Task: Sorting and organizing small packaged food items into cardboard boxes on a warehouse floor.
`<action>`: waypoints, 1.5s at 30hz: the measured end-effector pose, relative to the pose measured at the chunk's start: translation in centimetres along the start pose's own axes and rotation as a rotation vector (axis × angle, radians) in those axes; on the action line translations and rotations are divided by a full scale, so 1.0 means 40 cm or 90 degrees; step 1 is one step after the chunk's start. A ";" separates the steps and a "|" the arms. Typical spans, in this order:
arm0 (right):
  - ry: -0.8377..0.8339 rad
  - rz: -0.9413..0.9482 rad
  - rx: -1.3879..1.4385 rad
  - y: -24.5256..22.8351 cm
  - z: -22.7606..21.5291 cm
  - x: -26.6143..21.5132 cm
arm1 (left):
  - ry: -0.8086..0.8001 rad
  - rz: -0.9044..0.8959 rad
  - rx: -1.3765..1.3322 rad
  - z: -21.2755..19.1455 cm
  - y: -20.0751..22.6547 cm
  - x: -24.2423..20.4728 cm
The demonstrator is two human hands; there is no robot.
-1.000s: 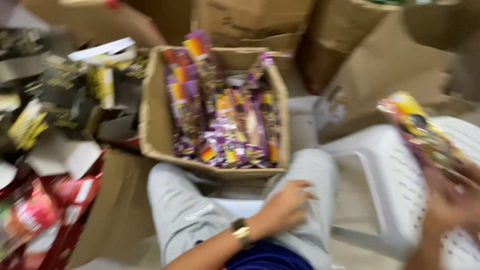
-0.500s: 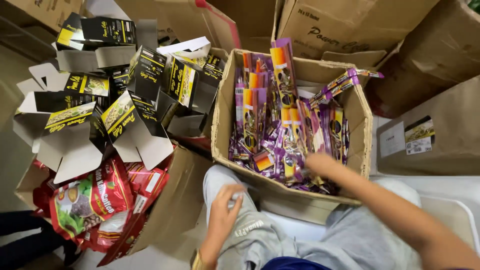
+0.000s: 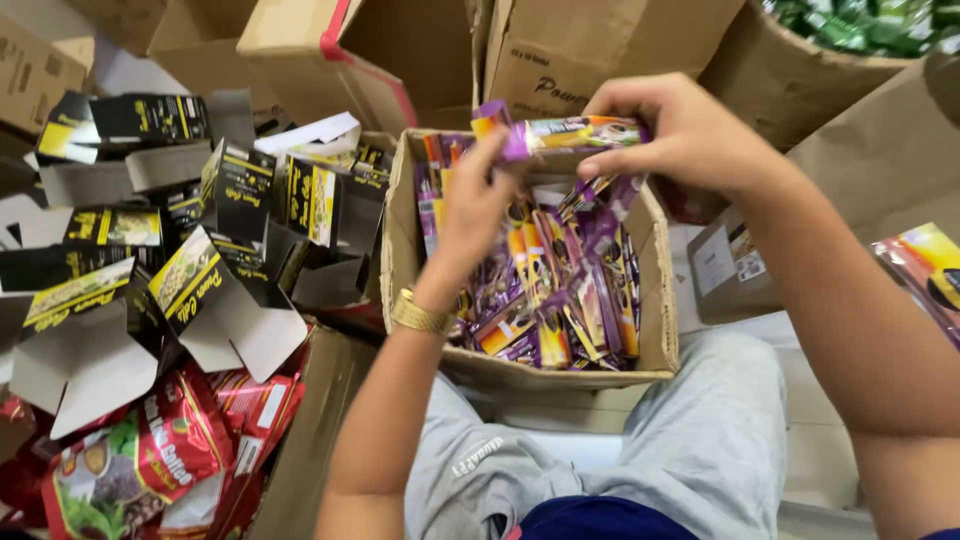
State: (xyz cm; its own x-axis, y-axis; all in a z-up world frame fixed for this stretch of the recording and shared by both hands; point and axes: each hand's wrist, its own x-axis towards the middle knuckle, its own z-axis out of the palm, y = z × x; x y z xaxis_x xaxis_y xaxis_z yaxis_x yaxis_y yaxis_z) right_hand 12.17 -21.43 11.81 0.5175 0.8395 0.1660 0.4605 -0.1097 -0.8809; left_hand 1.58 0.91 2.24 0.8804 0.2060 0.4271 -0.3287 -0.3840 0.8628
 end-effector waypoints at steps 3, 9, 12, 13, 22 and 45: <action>0.000 0.022 0.038 0.074 -0.048 -0.006 | -0.027 0.197 -0.037 -0.043 0.091 0.081; 0.023 -0.164 0.257 0.026 0.045 -0.030 | -0.134 0.191 -0.292 0.017 0.267 0.172; 0.057 -0.178 0.256 0.138 0.067 0.002 | -0.147 0.092 -0.259 0.090 0.249 0.202; 0.057 -0.182 0.255 0.134 0.073 0.014 | -0.146 0.096 -0.257 0.096 0.260 0.209; 0.178 -0.215 0.417 -0.050 0.021 0.042 | -0.005 0.282 0.101 0.050 0.355 0.191; 0.059 0.265 0.649 0.193 0.216 -0.098 | -0.134 -0.138 -0.492 0.233 0.074 0.117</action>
State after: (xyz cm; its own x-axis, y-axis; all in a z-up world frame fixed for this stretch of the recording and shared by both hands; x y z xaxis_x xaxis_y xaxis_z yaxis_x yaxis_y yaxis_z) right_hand 7.46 -20.95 0.54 0.5655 0.7909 -0.2337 -0.5510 0.1514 -0.8207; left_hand 7.93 -7.67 4.28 0.9718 0.0015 0.2360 -0.2180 0.3879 0.8955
